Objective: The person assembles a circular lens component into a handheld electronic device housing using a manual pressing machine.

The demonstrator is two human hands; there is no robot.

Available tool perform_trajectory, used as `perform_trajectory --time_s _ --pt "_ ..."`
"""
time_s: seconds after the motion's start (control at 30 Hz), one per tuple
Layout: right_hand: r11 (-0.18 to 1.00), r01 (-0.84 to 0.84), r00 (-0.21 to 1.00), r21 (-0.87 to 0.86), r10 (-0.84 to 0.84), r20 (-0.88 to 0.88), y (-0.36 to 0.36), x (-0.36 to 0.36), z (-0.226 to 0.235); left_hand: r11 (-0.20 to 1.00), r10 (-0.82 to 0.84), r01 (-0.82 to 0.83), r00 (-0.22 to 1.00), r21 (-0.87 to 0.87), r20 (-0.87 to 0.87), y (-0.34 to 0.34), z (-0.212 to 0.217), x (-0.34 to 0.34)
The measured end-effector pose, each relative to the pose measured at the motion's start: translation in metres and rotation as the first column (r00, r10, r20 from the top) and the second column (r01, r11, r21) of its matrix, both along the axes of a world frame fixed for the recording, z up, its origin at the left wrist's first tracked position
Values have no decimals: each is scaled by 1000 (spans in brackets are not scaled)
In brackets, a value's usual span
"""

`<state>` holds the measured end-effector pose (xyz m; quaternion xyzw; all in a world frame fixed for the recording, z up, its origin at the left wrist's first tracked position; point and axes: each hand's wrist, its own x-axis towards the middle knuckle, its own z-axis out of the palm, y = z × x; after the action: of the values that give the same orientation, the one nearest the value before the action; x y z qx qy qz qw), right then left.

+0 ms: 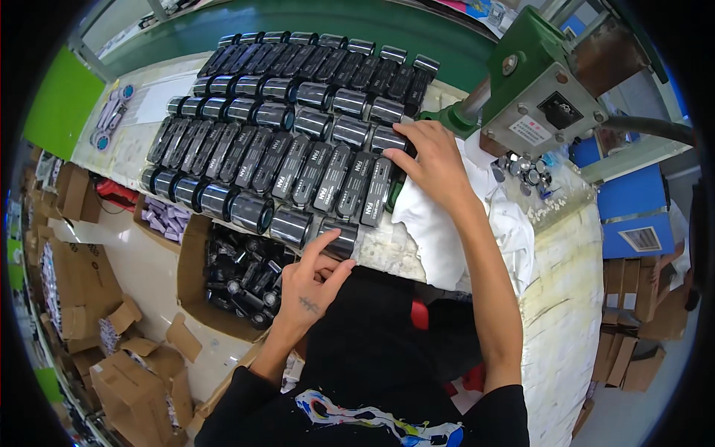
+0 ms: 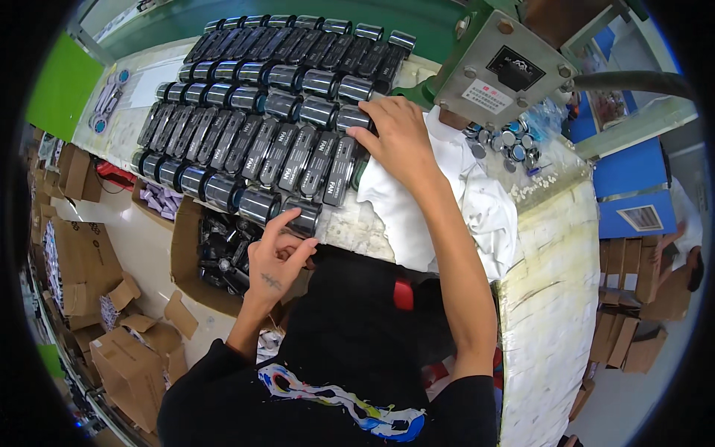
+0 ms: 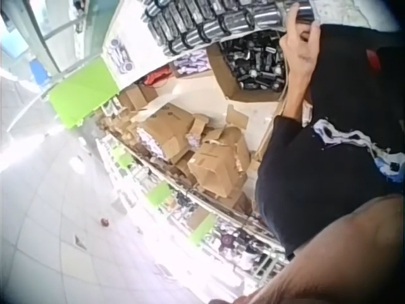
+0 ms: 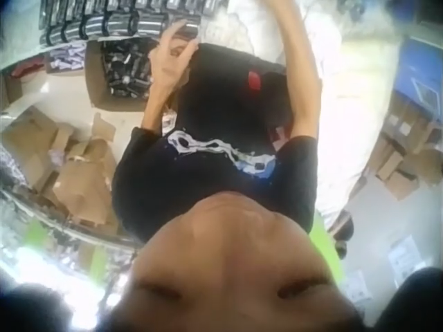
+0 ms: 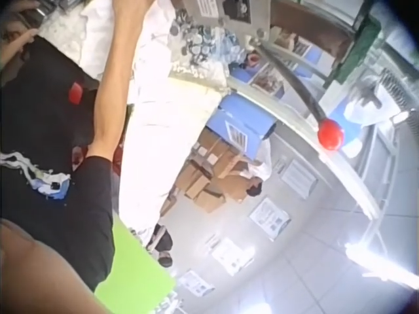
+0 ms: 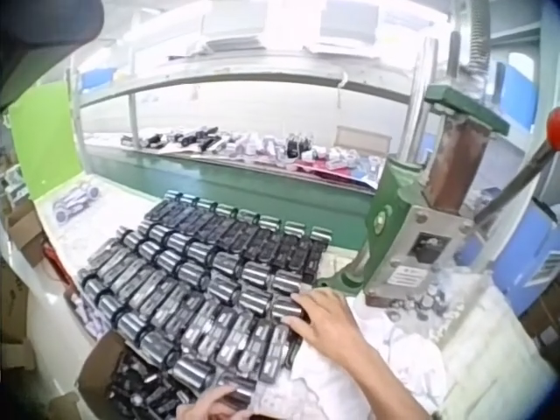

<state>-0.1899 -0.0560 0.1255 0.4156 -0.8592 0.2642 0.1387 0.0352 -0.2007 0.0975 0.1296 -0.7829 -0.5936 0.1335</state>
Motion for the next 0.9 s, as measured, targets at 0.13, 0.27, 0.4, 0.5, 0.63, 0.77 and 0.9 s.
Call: perform_trajectory --time_s 0.13,0.27,0.4,0.5,0.63,0.77,0.9 --pt "999 22 998 -40 -20 61 6 0 0 1000 -4 4 1000 -4 26 1 0 -1" --pt "997 47 986 -62 -37 164 5 -1 5 999 -4 4 1000 -32 -6 1 0 -2" --pt "997 22 950 72 -44 309 1 -7 14 993 8 -7 1000 -115 8 -1 2 0" --pt "999 30 958 -10 -26 286 7 -13 -2 987 1 -4 1000 -159 -18 1 -1 0" --pt "990 97 902 -100 -45 430 7 -8 -5 982 2 -8 999 -187 -32 -1 0 1" --pt "989 111 904 -94 -61 423 8 -5 -5 975 3 -16 998 -221 -57 0 0 -1" --pt "999 44 947 13 -46 318 5 -9 11 980 -2 -5 999 -201 -37 -1 4 -1"
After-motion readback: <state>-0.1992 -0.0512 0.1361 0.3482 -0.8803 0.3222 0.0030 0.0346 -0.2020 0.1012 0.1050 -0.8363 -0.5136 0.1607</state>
